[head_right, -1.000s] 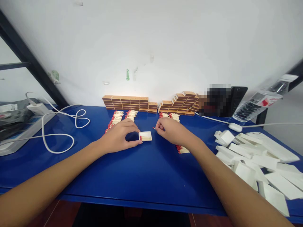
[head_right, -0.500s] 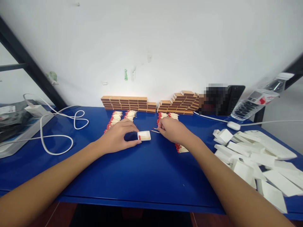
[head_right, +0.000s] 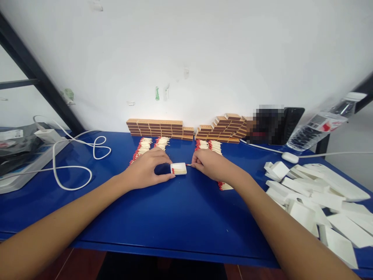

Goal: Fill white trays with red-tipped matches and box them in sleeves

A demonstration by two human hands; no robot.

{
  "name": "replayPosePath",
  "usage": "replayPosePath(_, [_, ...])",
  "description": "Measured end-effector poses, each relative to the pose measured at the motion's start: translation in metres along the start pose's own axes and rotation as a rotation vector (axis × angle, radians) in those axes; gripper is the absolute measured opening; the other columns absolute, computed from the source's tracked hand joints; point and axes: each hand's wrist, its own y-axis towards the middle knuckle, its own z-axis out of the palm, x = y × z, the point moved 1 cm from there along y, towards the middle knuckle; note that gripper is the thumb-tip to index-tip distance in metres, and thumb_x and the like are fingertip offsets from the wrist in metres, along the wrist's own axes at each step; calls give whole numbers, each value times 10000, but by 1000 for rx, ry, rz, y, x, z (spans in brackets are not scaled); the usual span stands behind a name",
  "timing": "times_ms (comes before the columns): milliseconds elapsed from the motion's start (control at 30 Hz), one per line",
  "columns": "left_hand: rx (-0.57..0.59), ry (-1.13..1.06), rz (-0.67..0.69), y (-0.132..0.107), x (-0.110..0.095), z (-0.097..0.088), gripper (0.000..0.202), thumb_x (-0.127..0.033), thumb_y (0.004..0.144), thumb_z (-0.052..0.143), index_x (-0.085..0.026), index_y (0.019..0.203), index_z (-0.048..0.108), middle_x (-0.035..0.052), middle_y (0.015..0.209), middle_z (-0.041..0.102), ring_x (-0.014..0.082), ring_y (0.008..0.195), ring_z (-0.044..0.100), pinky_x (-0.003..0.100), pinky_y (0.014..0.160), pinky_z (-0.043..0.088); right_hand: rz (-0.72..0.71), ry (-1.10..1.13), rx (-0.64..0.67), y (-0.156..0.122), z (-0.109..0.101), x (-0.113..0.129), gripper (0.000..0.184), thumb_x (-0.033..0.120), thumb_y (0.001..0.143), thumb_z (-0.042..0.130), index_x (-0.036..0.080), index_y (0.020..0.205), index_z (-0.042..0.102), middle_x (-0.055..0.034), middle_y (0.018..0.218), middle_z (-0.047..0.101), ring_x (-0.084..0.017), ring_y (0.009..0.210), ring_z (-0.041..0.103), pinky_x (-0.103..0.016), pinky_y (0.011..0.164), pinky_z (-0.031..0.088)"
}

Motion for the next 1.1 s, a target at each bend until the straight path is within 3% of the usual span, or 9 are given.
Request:
replayPosePath(233, [4, 8, -4, 1, -1, 0, 211, -376, 933, 821, -197, 1040, 788, 91, 1057, 770, 279, 1045, 674, 449, 959, 553, -115, 33, -146, -7, -6, 16, 175, 338, 1031, 566, 223, 943, 663, -67, 911, 720, -210, 798, 628, -311, 684, 429])
replayPosePath(433, [1, 16, 13, 1, 0, 1, 202, -380, 943, 810, -196, 1019, 772, 86, 1036, 765, 272, 1027, 675, 434, 927, 548, -210, -14, -150, -8, 16, 34, 124, 207, 1023, 560, 225, 964, 666, -61, 985, 703, -194, 819, 624, -310, 724, 417])
replayPosePath(700, [14, 4, 7, 1, 0, 2, 207, -393, 939, 819, -208, 1021, 775, 85, 1037, 764, 277, 1033, 681, 438, 928, 555, -180, -4, -106, -7, 8, 29, 107, 240, 1027, 590, 223, 939, 650, -62, 980, 711, -206, 854, 627, -313, 729, 419])
replayPosePath(1100, [10, 8, 19, 1, -2, 1, 192, -371, 940, 818, -201, 1008, 762, 79, 1050, 770, 275, 1036, 679, 441, 938, 550, -235, 44, -133, -6, 17, 33, 110, 225, 1036, 568, 217, 983, 664, -63, 1013, 696, -191, 839, 609, -307, 740, 412])
